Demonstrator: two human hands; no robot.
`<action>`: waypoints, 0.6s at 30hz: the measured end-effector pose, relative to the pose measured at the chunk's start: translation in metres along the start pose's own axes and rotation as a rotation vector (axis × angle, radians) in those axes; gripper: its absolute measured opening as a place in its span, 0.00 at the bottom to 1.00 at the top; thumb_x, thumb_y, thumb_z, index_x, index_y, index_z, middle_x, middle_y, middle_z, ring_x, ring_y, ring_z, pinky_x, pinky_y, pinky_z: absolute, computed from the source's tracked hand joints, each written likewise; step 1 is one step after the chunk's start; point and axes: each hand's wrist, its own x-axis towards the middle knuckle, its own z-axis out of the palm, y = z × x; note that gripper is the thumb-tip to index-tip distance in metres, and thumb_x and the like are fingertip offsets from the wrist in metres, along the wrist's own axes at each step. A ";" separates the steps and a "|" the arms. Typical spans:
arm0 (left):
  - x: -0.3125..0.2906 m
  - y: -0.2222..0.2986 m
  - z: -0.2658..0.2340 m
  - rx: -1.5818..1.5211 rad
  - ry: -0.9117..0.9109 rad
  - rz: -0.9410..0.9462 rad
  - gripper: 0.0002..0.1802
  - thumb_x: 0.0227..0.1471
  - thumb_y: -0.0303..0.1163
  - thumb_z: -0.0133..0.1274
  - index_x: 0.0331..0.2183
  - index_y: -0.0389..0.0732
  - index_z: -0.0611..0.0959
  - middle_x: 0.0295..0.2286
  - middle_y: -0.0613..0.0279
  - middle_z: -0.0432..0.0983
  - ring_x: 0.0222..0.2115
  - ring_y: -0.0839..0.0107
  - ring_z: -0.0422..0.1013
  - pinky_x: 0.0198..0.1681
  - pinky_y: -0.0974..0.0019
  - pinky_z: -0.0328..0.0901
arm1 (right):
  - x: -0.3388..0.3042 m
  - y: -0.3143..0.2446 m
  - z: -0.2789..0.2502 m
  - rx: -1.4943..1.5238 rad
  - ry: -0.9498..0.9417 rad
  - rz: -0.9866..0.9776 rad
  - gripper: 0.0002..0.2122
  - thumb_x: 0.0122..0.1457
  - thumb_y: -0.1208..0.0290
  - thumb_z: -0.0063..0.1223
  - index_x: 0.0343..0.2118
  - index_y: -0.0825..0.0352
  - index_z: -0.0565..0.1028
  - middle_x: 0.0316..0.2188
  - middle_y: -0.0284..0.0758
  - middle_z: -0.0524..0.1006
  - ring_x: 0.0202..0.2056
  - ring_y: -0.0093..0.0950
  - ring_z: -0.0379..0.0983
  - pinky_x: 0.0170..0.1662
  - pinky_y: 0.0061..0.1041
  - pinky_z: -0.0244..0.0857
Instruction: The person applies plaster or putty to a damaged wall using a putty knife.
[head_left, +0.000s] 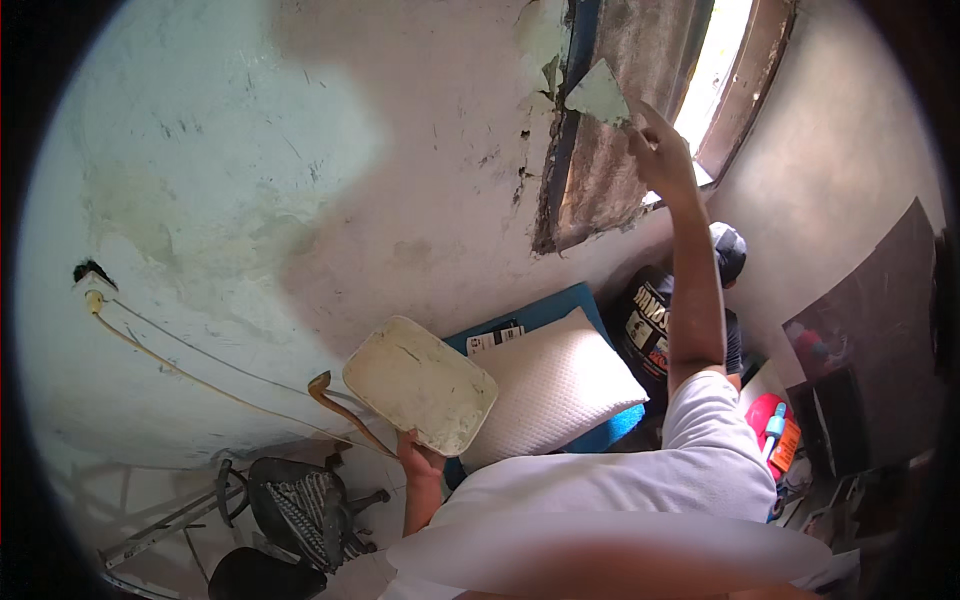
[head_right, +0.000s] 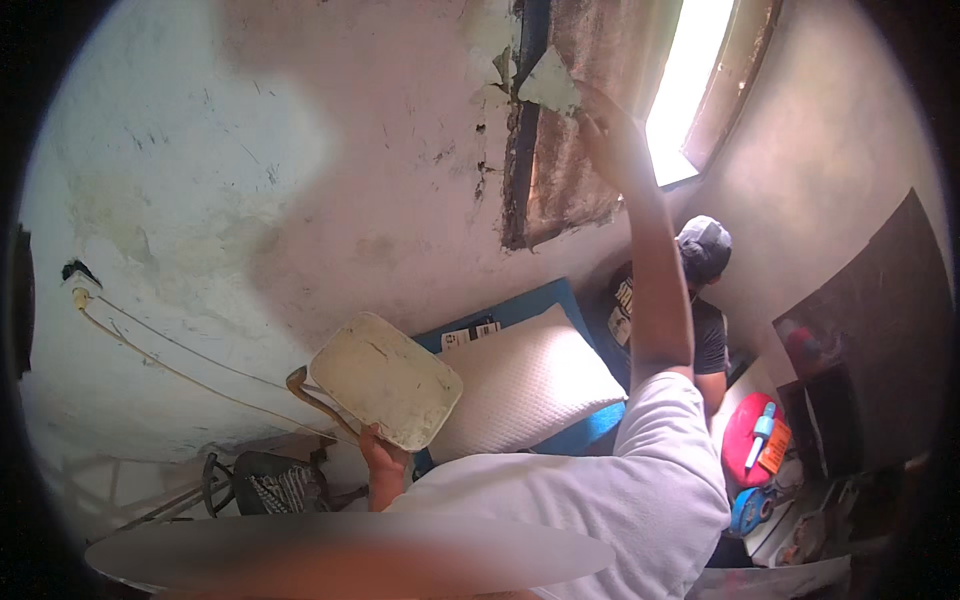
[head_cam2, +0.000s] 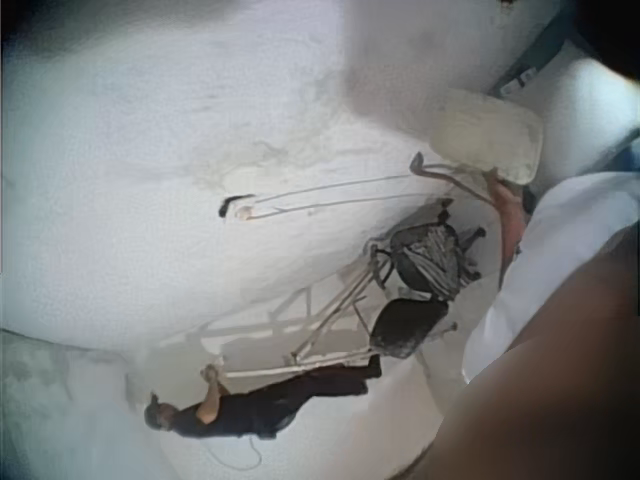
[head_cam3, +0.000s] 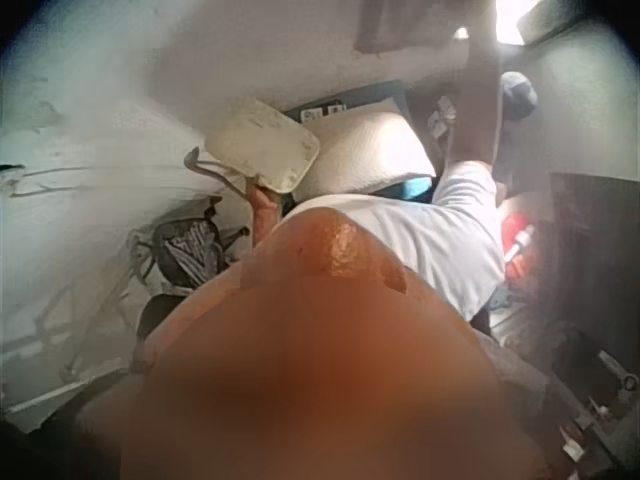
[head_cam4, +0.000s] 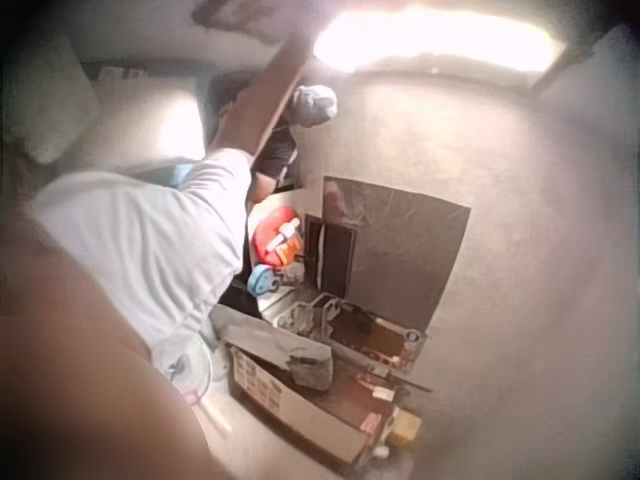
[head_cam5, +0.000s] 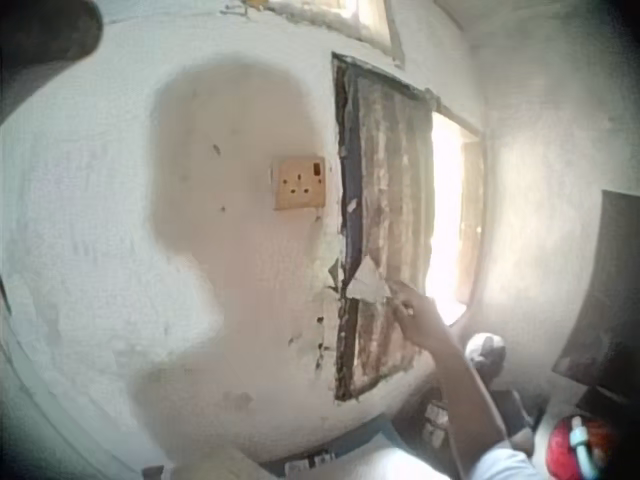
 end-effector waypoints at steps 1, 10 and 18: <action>0.002 -0.001 -0.002 -0.007 0.001 -0.007 0.42 0.39 0.34 0.54 0.58 0.39 0.63 0.54 0.54 0.65 0.55 0.53 0.64 0.57 0.49 0.63 | 0.004 -0.005 -0.007 -0.063 -0.053 -0.018 0.21 0.61 0.73 0.45 0.58 0.57 0.68 0.43 0.42 0.79 0.38 0.31 0.78 0.44 0.31 0.69; 0.007 -0.009 -0.004 -0.034 -0.054 0.000 0.42 0.39 0.33 0.54 0.59 0.39 0.62 0.53 0.51 0.65 0.55 0.52 0.64 0.56 0.46 0.64 | 0.044 -0.026 -0.022 -0.271 -0.211 0.018 0.21 0.60 0.69 0.48 0.58 0.60 0.69 0.21 0.37 0.76 0.19 0.25 0.70 0.27 0.27 0.66; 0.003 -0.003 -0.008 -0.057 -0.035 0.006 0.42 0.39 0.32 0.54 0.58 0.39 0.63 0.53 0.52 0.65 0.55 0.52 0.64 0.57 0.47 0.63 | 0.051 -0.023 -0.011 -0.267 -0.193 0.008 0.21 0.60 0.68 0.49 0.58 0.59 0.69 0.19 0.38 0.74 0.19 0.25 0.71 0.26 0.28 0.65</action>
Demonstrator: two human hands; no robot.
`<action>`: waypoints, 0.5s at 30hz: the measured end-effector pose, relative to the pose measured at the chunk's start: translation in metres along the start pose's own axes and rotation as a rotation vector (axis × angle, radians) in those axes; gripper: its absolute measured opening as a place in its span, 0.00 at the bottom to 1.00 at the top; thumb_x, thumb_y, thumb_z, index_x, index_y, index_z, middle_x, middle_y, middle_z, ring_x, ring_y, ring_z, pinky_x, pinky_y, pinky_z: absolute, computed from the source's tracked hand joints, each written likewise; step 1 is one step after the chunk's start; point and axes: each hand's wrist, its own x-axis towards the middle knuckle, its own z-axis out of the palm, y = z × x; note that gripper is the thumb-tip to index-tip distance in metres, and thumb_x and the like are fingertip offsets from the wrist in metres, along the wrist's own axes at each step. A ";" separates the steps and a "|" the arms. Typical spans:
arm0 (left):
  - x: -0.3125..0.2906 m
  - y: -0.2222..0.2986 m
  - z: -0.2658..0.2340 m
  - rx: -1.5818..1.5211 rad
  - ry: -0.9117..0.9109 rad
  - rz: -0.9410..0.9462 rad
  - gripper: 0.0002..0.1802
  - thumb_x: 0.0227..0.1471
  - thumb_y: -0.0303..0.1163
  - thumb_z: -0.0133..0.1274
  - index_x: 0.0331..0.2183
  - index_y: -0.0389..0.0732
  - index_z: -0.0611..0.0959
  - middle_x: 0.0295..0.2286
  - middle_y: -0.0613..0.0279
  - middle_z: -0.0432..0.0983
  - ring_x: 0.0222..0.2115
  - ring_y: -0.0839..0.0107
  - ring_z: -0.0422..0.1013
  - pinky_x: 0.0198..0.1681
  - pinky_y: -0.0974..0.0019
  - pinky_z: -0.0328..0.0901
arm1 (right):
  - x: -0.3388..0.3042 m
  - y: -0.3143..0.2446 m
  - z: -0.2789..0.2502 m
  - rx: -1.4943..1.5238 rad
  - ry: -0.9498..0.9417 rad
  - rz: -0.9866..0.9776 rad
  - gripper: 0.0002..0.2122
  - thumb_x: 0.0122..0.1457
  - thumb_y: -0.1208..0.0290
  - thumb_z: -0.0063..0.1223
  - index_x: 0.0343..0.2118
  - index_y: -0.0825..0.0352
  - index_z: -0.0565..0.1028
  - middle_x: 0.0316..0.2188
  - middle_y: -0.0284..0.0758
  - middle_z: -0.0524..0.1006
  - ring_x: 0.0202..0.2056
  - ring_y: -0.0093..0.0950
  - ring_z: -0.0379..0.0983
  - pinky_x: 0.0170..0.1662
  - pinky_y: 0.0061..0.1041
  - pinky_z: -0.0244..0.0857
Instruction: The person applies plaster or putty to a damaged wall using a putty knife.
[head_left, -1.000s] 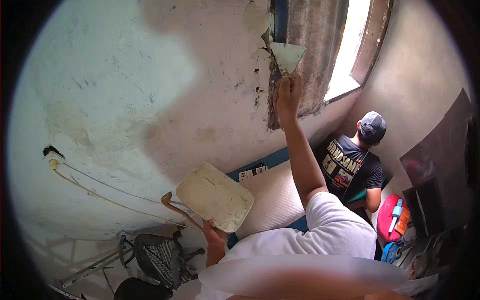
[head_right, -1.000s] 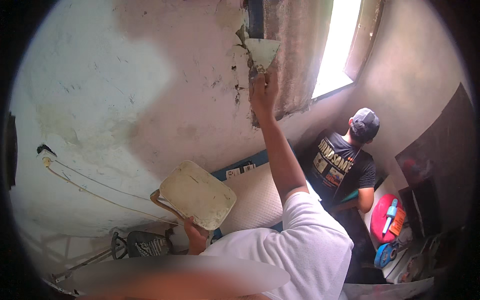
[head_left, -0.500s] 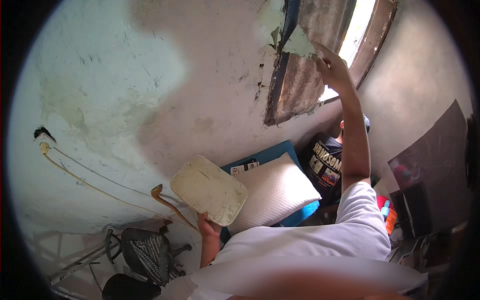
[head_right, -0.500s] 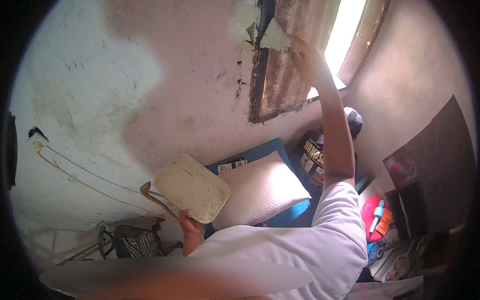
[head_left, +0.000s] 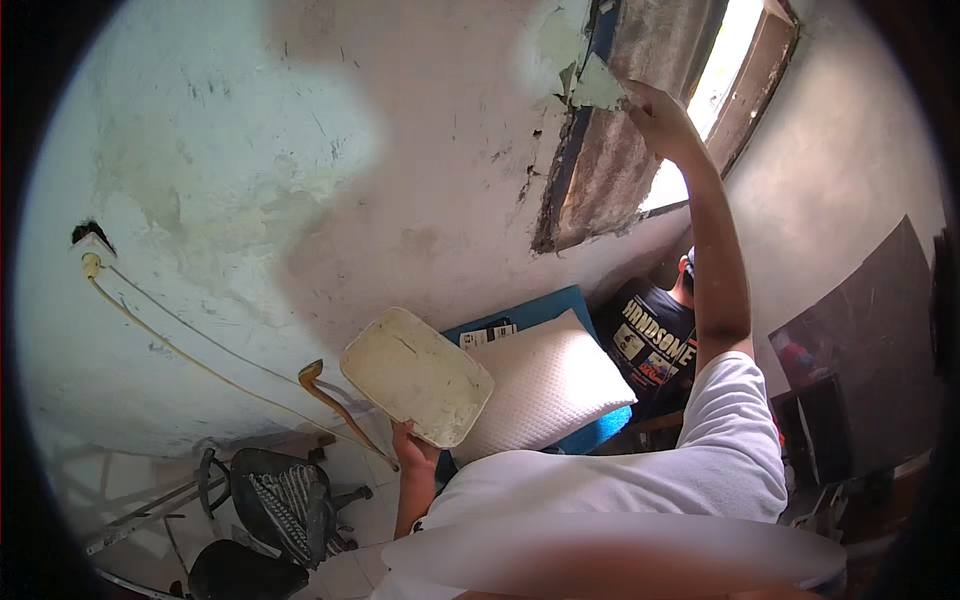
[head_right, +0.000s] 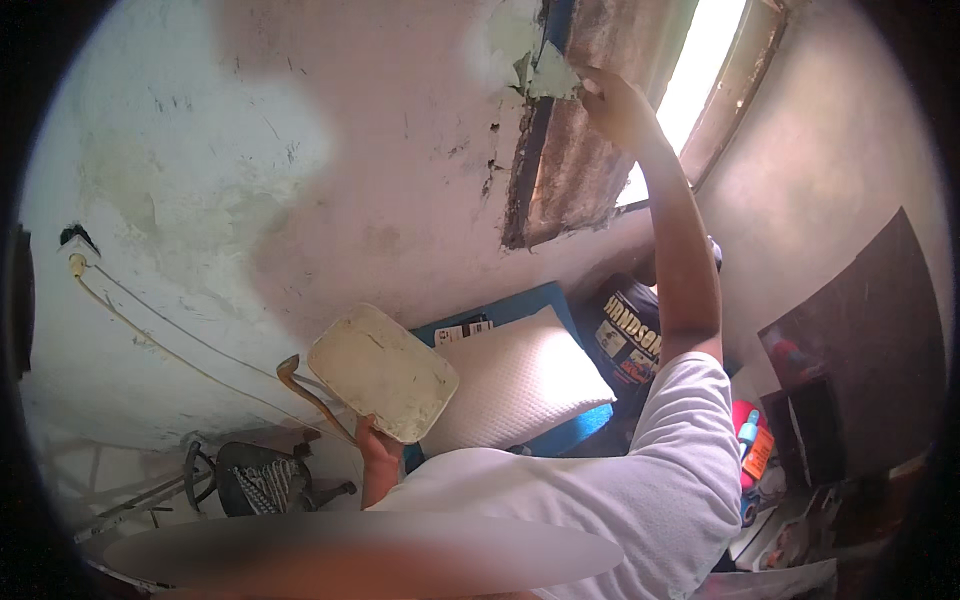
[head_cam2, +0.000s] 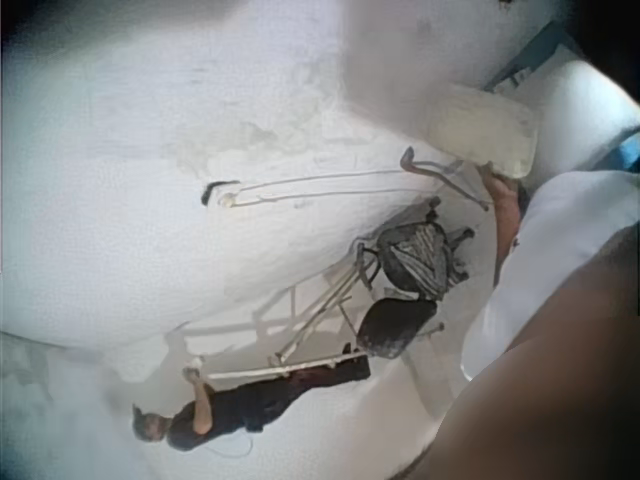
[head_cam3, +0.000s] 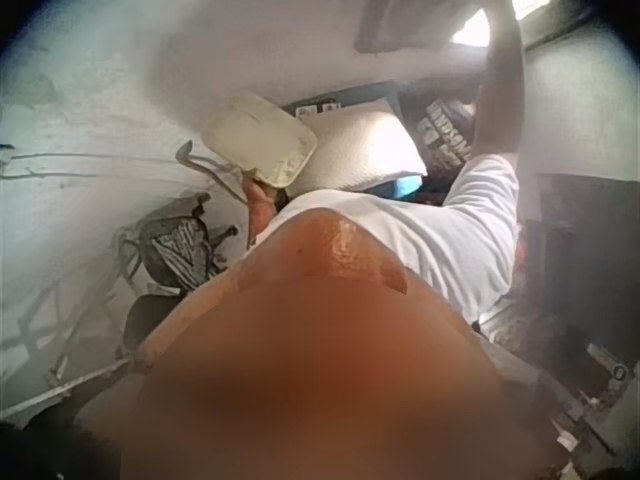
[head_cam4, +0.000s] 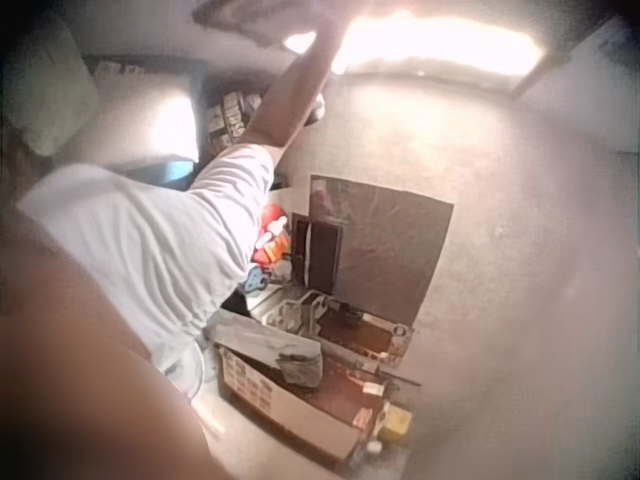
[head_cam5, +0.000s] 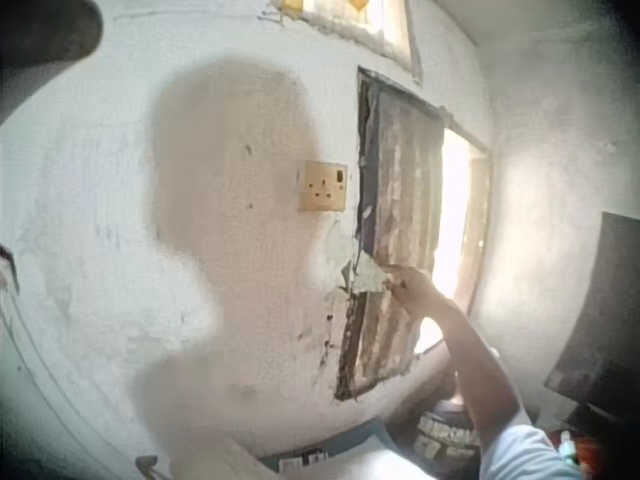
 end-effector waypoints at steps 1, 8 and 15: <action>0.000 0.001 -0.001 -0.001 0.002 0.003 0.42 0.39 0.32 0.54 0.58 0.39 0.63 0.53 0.52 0.65 0.55 0.52 0.64 0.57 0.47 0.63 | 0.001 0.000 -0.001 -0.007 -0.013 -0.004 0.21 0.60 0.68 0.49 0.58 0.59 0.69 0.19 0.38 0.75 0.20 0.25 0.71 0.27 0.28 0.66; 0.003 0.002 -0.009 0.001 0.029 0.005 0.41 0.40 0.33 0.55 0.58 0.39 0.63 0.53 0.53 0.65 0.54 0.53 0.64 0.56 0.48 0.64 | 0.008 -0.001 -0.002 -0.029 -0.008 -0.025 0.21 0.60 0.69 0.48 0.58 0.56 0.69 0.18 0.35 0.74 0.19 0.24 0.70 0.26 0.27 0.65; 0.005 -0.002 -0.020 -0.009 0.051 -0.019 0.40 0.40 0.35 0.55 0.57 0.39 0.64 0.53 0.54 0.65 0.54 0.53 0.64 0.56 0.48 0.64 | 0.012 -0.009 -0.006 0.007 -0.073 0.053 0.21 0.61 0.69 0.47 0.59 0.54 0.69 0.14 0.29 0.68 0.14 0.18 0.62 0.19 0.22 0.59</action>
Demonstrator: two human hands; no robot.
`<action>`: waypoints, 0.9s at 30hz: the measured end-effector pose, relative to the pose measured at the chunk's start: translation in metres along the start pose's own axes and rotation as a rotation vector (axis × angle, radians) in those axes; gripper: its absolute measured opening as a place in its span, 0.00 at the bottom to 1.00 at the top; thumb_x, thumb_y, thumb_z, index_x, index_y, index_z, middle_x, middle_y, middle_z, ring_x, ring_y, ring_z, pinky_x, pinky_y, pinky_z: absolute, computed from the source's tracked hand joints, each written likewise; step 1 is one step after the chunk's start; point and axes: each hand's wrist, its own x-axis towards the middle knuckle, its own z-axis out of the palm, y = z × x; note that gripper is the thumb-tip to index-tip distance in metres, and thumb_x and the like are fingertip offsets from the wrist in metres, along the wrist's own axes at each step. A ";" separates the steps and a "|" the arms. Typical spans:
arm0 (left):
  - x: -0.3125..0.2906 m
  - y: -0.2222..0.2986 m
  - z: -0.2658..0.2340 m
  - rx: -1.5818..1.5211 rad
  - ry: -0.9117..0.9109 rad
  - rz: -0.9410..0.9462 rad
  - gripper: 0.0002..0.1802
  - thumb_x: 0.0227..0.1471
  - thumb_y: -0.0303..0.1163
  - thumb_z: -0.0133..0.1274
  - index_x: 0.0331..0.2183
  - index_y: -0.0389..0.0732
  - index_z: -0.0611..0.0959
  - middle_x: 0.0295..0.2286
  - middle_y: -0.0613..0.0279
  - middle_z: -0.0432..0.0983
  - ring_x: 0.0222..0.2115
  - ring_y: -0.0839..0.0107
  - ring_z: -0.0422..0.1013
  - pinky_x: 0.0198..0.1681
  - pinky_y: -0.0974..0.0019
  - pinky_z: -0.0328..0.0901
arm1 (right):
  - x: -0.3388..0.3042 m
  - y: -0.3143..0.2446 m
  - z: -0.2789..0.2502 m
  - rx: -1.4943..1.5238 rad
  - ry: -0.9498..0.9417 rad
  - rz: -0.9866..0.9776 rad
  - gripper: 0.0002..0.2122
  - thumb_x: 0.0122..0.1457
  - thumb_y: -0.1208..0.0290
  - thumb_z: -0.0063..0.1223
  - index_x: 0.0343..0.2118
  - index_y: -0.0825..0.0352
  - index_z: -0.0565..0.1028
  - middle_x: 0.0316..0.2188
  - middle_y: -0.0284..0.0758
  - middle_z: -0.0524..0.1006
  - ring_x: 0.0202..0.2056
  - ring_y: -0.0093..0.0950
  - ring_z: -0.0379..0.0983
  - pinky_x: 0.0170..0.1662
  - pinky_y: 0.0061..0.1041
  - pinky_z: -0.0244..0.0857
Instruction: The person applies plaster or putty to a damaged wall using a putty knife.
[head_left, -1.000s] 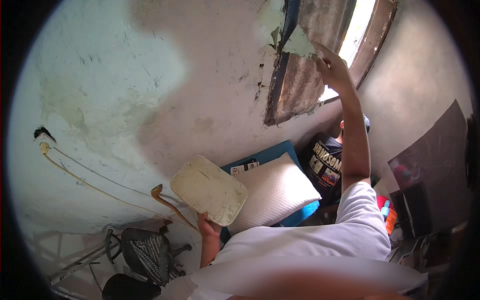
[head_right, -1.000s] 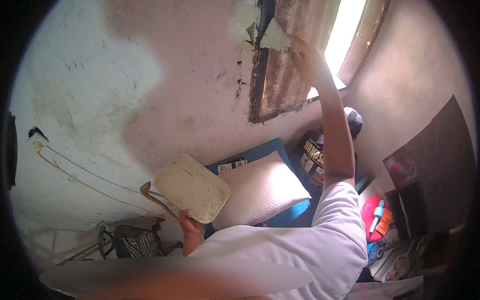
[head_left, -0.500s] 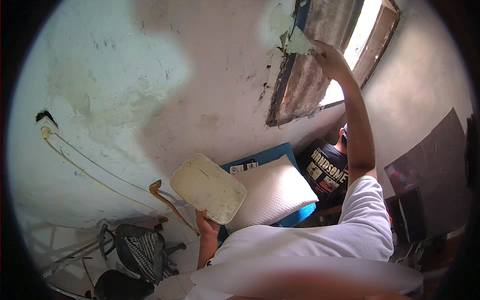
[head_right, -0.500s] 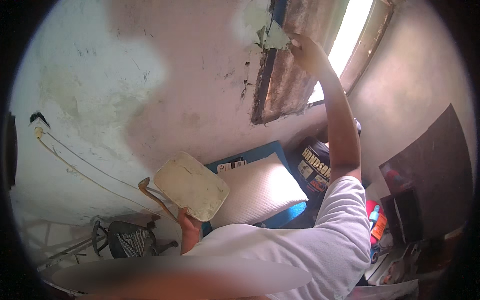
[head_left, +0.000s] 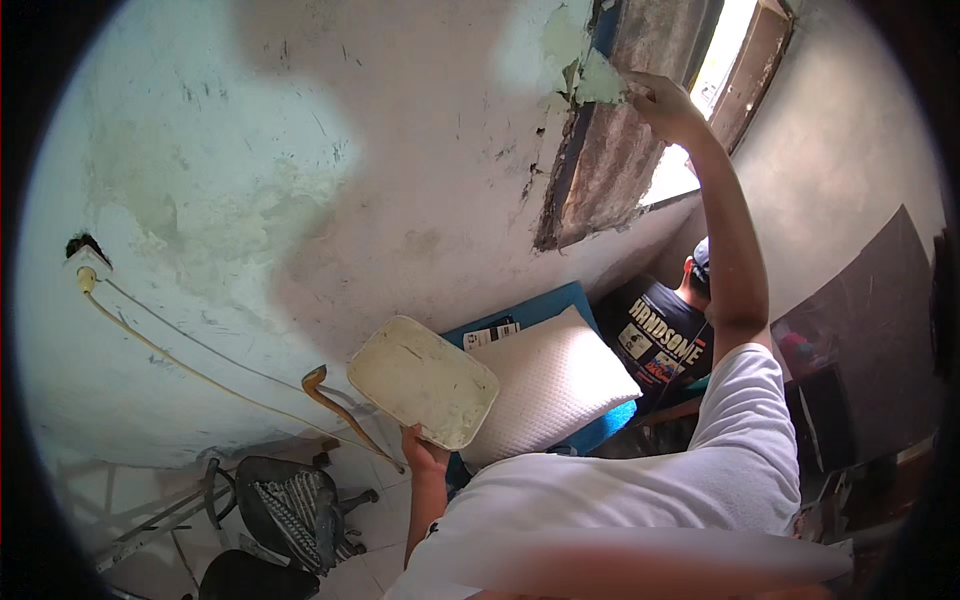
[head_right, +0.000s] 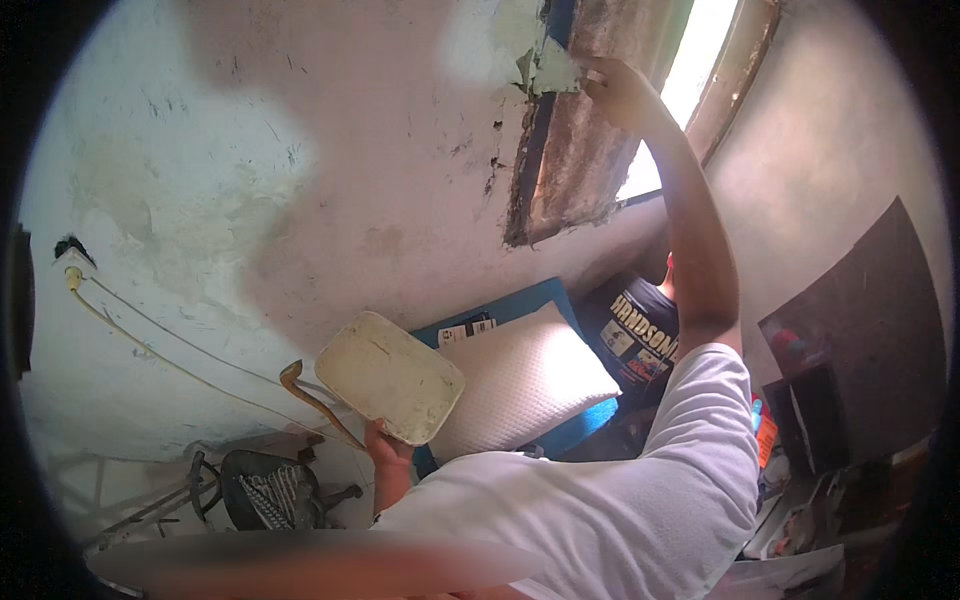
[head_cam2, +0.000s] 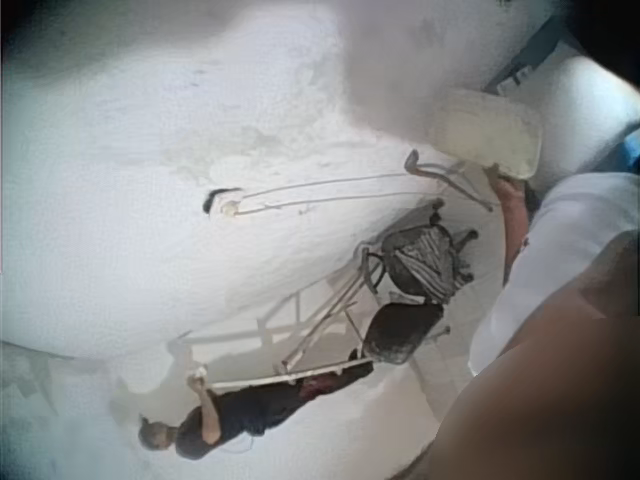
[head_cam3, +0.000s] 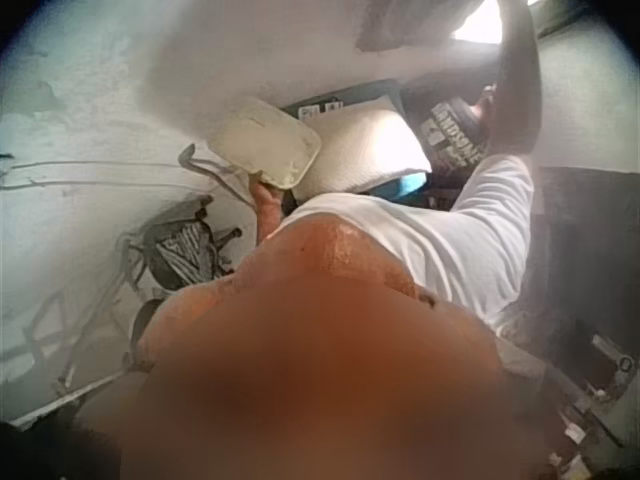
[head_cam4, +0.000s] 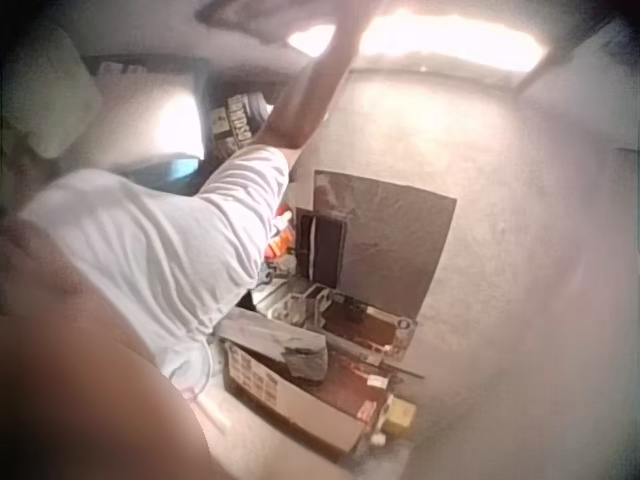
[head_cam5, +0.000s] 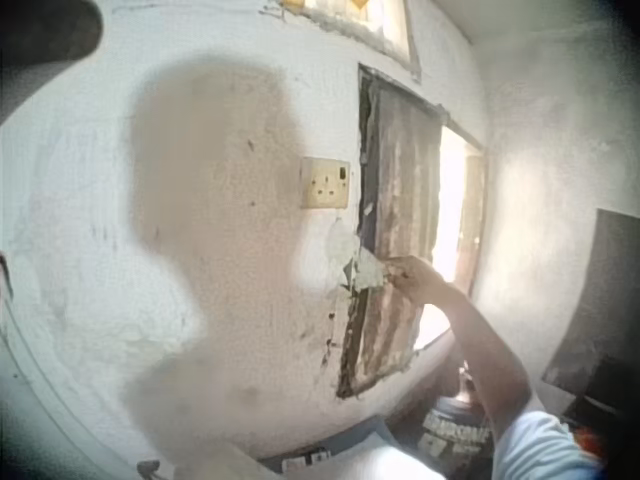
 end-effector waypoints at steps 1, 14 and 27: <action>0.000 0.000 0.002 0.005 -0.004 -0.007 0.40 0.40 0.35 0.55 0.57 0.39 0.64 0.53 0.54 0.65 0.54 0.53 0.64 0.56 0.48 0.64 | 0.000 -0.003 -0.001 -0.004 -0.031 -0.022 0.20 0.61 0.68 0.48 0.58 0.54 0.69 0.14 0.29 0.68 0.14 0.18 0.62 0.18 0.22 0.59; 0.006 0.013 0.002 -0.047 -0.102 -0.083 0.41 0.40 0.35 0.54 0.58 0.40 0.64 0.54 0.53 0.65 0.55 0.52 0.64 0.57 0.46 0.63 | 0.019 0.010 0.027 -0.303 0.165 -0.412 0.20 0.63 0.69 0.47 0.59 0.60 0.68 0.29 0.40 0.79 0.16 0.19 0.68 0.16 0.23 0.62; 0.002 0.021 0.006 0.007 -0.079 -0.027 0.40 0.41 0.34 0.54 0.58 0.38 0.64 0.53 0.53 0.65 0.54 0.52 0.65 0.56 0.48 0.65 | -0.032 0.018 0.019 0.288 0.054 0.008 0.22 0.58 0.69 0.48 0.58 0.61 0.69 0.21 0.30 0.74 0.15 0.20 0.67 0.20 0.21 0.61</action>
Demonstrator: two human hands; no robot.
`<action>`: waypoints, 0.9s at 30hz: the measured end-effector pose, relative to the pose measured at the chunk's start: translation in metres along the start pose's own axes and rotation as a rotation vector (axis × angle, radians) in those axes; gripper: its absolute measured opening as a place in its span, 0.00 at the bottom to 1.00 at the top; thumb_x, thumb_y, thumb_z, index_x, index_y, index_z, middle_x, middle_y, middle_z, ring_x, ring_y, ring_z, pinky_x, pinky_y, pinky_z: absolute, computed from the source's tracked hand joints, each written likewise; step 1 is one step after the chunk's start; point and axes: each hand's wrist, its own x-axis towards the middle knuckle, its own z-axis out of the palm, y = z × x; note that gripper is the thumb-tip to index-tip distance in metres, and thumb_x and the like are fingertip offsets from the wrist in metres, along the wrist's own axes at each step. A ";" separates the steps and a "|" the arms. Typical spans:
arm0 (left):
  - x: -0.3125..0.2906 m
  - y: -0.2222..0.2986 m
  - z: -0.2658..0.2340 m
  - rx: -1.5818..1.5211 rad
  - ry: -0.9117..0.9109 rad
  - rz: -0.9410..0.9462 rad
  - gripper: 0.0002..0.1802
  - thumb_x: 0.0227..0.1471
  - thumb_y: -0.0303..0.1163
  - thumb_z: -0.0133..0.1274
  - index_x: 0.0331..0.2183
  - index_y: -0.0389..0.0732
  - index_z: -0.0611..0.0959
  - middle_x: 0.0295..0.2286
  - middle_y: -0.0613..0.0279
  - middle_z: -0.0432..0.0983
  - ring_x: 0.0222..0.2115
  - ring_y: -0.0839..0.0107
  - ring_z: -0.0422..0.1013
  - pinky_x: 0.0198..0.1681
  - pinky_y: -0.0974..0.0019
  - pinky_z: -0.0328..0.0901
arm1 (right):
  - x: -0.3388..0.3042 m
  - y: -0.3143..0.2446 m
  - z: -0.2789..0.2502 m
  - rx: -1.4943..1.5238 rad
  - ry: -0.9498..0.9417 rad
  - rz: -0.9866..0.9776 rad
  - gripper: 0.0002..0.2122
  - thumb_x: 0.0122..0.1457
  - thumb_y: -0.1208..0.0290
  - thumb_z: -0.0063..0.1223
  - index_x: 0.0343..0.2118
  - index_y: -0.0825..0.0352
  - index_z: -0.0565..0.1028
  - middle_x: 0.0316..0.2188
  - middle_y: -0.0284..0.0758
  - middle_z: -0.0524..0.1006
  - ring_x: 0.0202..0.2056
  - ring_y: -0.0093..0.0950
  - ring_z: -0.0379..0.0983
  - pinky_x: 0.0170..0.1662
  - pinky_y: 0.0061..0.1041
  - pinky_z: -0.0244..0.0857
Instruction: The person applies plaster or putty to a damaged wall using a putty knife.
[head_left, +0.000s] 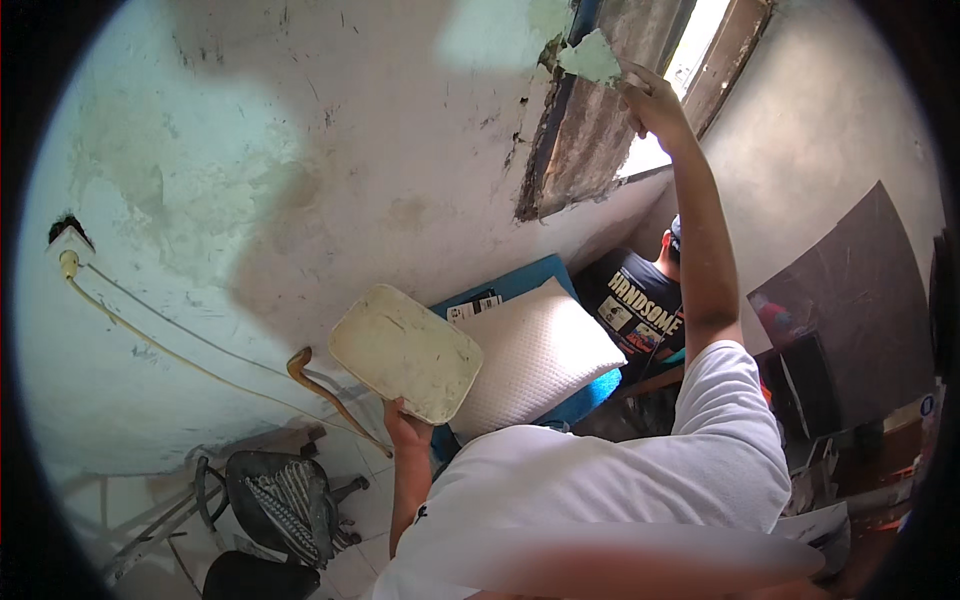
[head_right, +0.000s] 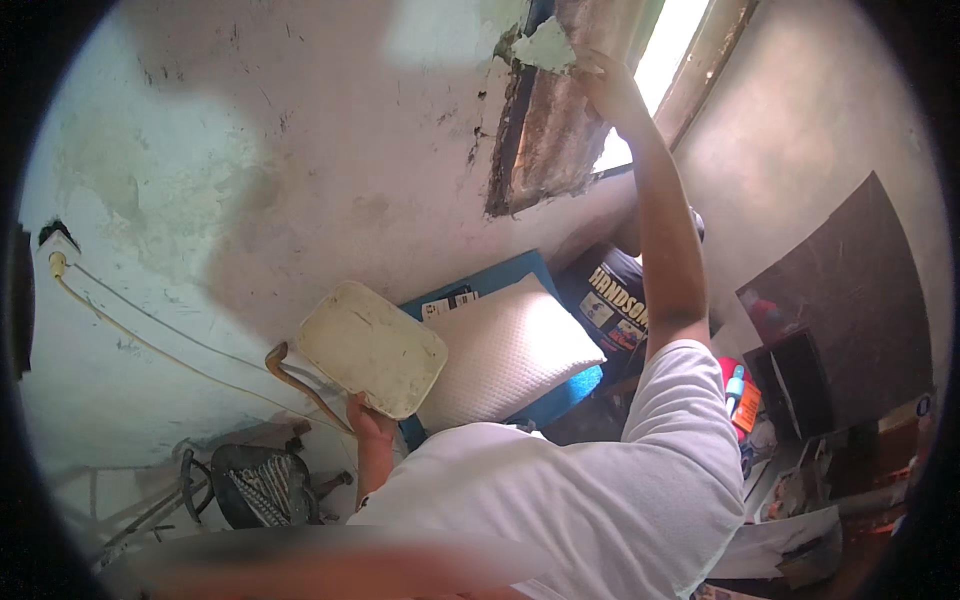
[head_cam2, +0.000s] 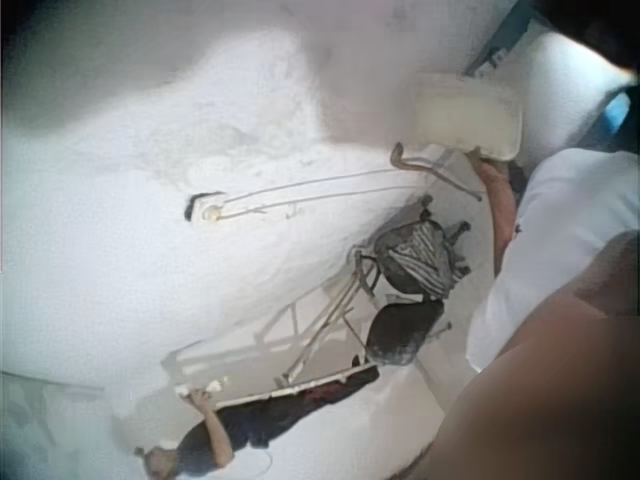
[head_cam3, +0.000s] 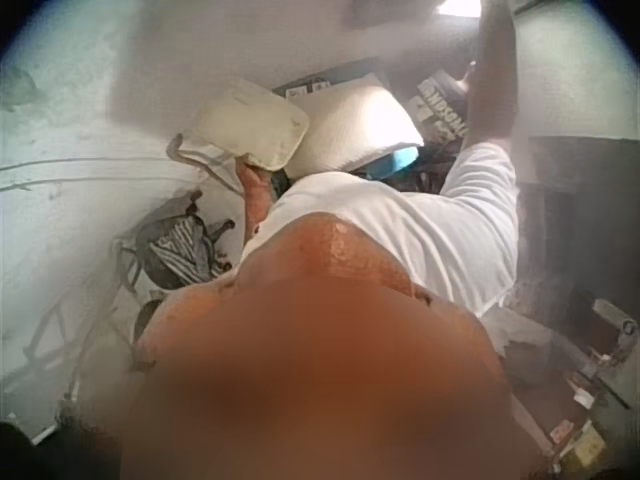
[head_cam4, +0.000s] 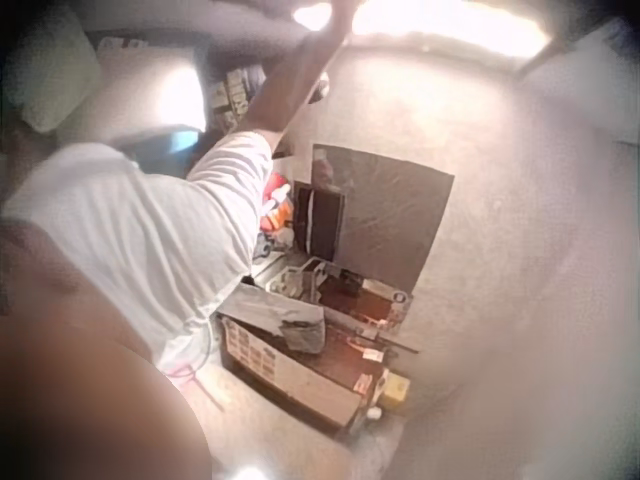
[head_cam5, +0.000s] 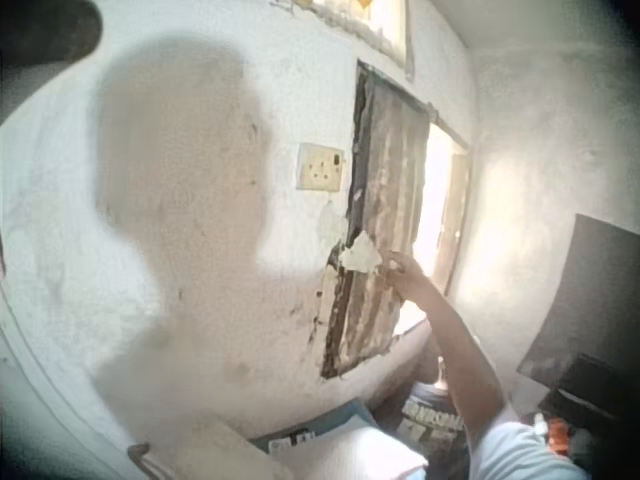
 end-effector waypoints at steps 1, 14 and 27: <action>-0.002 -0.001 0.003 0.003 0.006 0.003 0.40 0.41 0.34 0.54 0.58 0.38 0.64 0.53 0.53 0.65 0.54 0.52 0.65 0.56 0.48 0.65 | -0.002 0.006 0.002 0.097 0.024 -0.025 0.22 0.59 0.70 0.47 0.58 0.63 0.68 0.19 0.30 0.71 0.14 0.19 0.65 0.16 0.21 0.58; 0.014 0.022 0.084 -0.039 -0.133 0.025 0.39 0.48 0.30 0.52 0.61 0.41 0.58 0.57 0.52 0.61 0.58 0.52 0.59 0.61 0.45 0.57 | -0.137 0.020 0.108 0.864 -0.203 -0.075 0.20 0.64 0.77 0.43 0.58 0.72 0.63 0.19 0.34 0.70 0.10 0.15 0.54 0.15 0.16 0.56; 0.022 0.058 0.112 -0.122 -0.282 0.245 0.34 0.46 0.32 0.52 0.57 0.36 0.67 0.52 0.51 0.69 0.54 0.54 0.66 0.58 0.46 0.61 | -0.256 0.014 0.167 -0.080 -0.335 -1.011 0.20 0.41 0.82 0.59 0.41 0.60 0.81 0.24 0.31 0.71 0.23 0.26 0.71 0.26 0.25 0.67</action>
